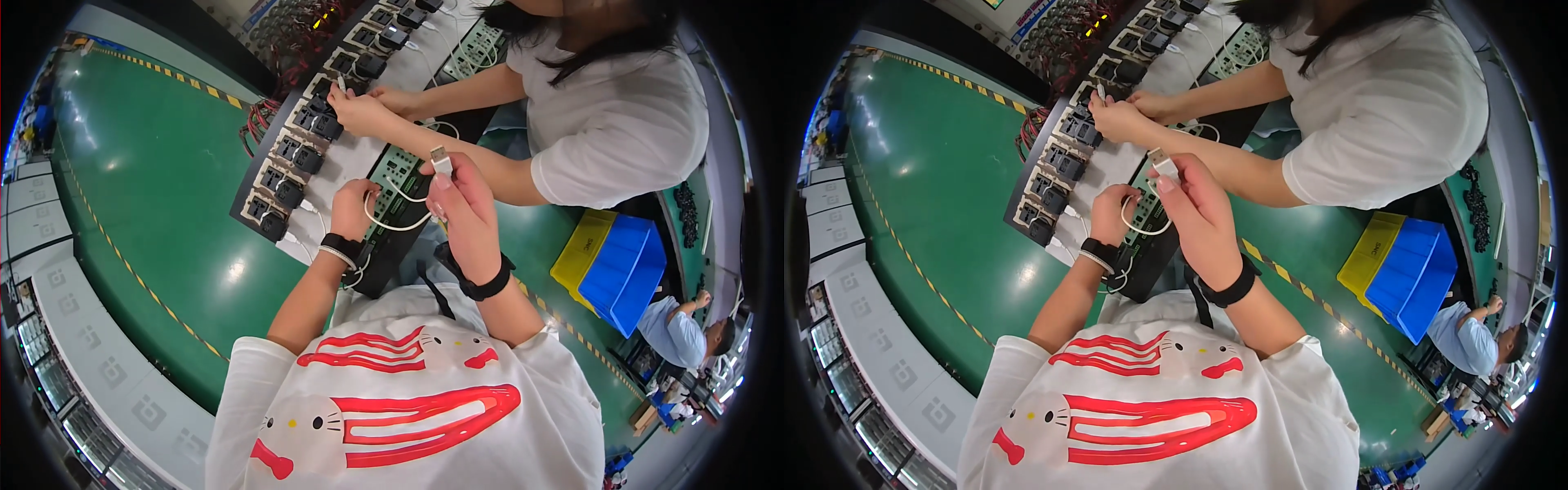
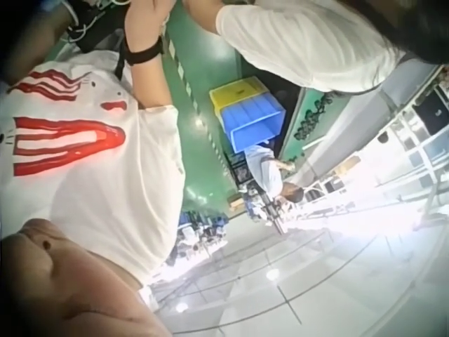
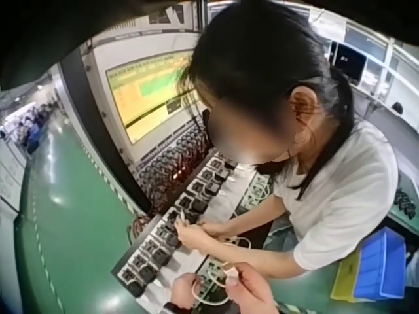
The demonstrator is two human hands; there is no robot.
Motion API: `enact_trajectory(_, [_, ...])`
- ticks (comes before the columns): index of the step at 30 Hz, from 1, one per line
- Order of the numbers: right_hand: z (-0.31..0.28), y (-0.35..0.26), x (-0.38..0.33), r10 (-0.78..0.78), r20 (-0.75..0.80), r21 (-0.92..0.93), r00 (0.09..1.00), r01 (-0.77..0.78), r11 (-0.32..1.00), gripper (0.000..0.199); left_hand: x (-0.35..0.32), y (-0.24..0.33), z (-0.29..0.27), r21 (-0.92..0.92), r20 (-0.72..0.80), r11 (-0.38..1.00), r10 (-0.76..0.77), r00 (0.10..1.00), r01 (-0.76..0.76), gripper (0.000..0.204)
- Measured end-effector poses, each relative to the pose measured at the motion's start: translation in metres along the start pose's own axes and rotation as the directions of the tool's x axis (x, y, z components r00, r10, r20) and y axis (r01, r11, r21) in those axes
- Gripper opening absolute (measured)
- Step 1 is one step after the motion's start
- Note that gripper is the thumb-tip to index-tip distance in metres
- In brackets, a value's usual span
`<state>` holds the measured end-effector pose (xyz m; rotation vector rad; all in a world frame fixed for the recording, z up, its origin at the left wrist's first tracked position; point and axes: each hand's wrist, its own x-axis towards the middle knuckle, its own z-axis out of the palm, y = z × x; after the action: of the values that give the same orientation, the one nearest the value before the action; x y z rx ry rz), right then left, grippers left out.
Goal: The person picks up power adapters from a table, plugs them into a testing station, and connects cables to them. After a moment, they unplug the cables and adapters and place the adapters back onto the table.
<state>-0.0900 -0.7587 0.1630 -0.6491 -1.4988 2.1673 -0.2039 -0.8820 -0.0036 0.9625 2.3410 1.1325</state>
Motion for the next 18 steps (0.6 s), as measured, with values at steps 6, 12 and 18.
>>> enact_trajectory(6, [-0.007, 0.008, -0.003, 0.042, -0.051, 0.009, 0.998, -0.042, 0.999, 0.017, 0.003, -0.001, 0.003, 0.059, 0.017, 0.994, 0.086, 0.996, -0.087, 0.008])
enact_trajectory(12, [-0.004, 0.011, -0.002, 0.069, -0.051, -0.011, 0.996, -0.07, 0.998, 0.018, 0.004, 0.009, 0.014, 0.276, 0.134, 0.943, 0.153, 0.979, -0.185, 0.005])
enact_trajectory(18, [-0.011, 0.029, 0.006, 0.254, 0.044, -0.103, 0.966, -0.248, 0.963, 0.02, 0.01, 0.002, -0.017, 0.231, 0.213, 0.948, 0.171, 0.962, -0.22, 0.016])
